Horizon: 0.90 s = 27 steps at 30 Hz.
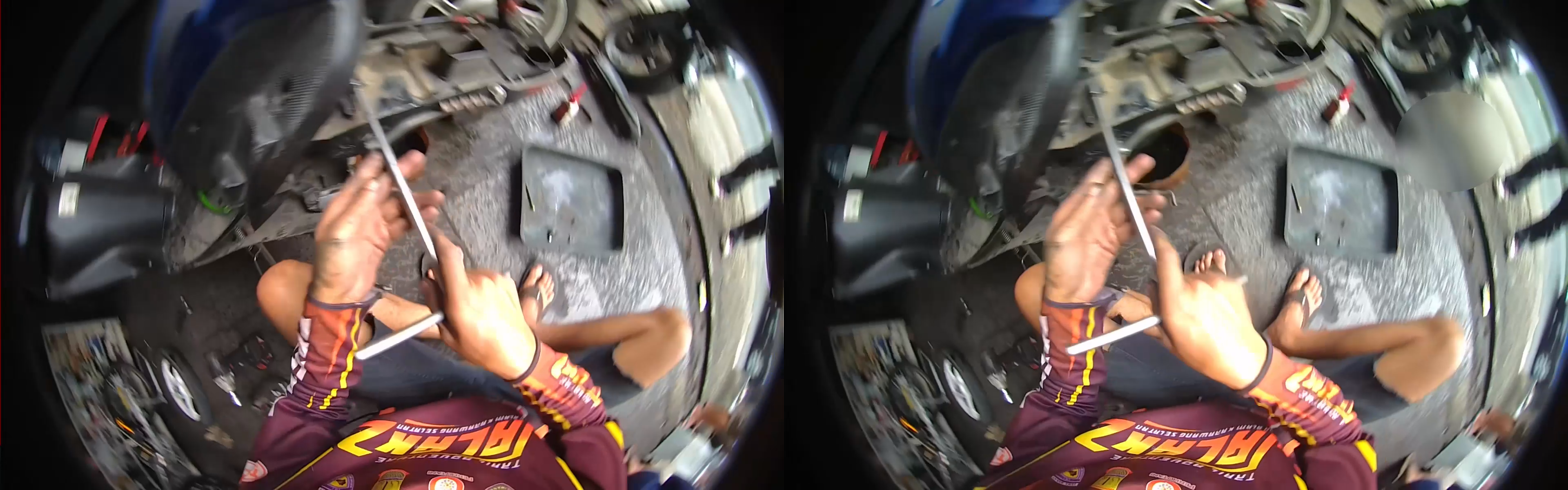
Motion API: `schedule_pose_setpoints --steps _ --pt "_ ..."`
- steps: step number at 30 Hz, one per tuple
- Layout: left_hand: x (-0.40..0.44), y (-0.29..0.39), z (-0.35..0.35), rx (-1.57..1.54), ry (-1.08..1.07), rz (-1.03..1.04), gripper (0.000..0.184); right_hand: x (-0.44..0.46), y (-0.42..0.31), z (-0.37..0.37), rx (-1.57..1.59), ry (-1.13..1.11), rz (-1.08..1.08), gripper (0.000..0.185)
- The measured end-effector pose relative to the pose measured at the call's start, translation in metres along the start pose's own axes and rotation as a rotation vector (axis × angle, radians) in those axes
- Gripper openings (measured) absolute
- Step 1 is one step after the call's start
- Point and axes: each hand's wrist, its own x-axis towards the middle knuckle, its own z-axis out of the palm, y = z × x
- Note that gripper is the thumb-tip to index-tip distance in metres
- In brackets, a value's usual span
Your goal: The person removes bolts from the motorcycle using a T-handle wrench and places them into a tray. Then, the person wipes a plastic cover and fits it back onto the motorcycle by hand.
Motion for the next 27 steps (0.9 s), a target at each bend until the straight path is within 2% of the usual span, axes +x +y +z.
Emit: schedule_pose_setpoints --steps 3,8,16,19,22,24,27 --pt "0.005 0.003 0.002 0.043 0.012 0.007 0.045 0.005 0.003 -0.002 0.009 -0.037 0.059 0.058" --pt "0.005 0.008 0.001 0.07 -0.036 -0.01 0.047 0.004 0.003 0.002 -0.057 0.023 -0.008 0.07" --pt "0.009 0.008 -0.004 0.009 -0.087 0.01 0.052 0.009 0.009 -0.004 0.027 -0.006 -0.026 0.068" --pt "0.01 0.008 -0.001 0.005 -0.085 0.019 0.053 0.01 0.013 -0.003 -0.053 0.045 -0.057 0.07" --pt "0.013 0.01 0.002 -0.046 -0.102 0.026 0.054 0.014 0.012 -0.008 -0.069 -0.007 -0.051 0.074" --pt "0.015 0.013 0.003 -0.027 -0.049 0.023 0.056 0.019 0.013 -0.013 -0.168 0.013 -0.122 0.077" --pt "0.013 0.012 0.004 -0.056 -0.109 0.026 0.056 0.015 0.011 -0.028 -0.195 -0.047 -0.138 0.077"
